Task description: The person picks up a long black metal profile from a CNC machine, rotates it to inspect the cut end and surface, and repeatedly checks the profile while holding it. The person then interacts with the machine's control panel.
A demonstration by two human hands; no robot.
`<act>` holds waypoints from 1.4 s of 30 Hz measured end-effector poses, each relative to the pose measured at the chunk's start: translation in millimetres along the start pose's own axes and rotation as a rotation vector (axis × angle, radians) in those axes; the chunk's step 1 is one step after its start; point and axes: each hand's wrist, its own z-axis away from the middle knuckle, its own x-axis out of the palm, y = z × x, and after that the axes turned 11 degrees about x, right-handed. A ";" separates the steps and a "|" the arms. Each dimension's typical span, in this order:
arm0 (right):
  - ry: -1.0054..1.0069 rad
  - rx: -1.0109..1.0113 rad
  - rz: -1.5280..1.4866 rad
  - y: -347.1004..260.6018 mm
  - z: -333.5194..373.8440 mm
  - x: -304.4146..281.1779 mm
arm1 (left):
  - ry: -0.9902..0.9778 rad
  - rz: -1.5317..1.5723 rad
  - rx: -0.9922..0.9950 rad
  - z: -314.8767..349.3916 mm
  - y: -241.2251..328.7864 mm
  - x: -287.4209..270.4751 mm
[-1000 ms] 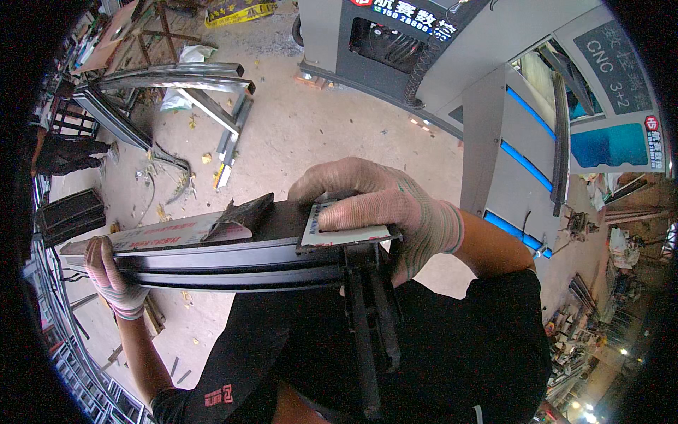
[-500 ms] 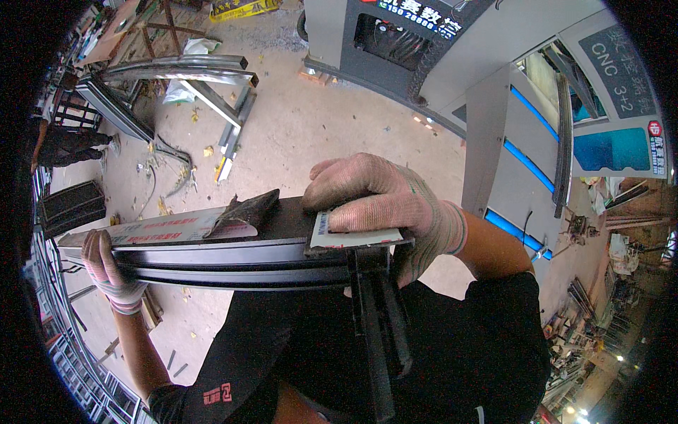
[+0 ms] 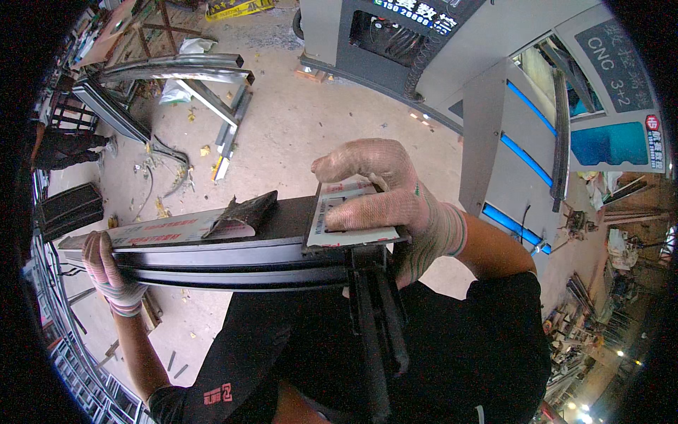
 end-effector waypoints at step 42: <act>0.023 0.017 -0.112 -22.0 -27.8 -2.6 | 0.009 0.067 -0.024 -10.7 9.7 15.9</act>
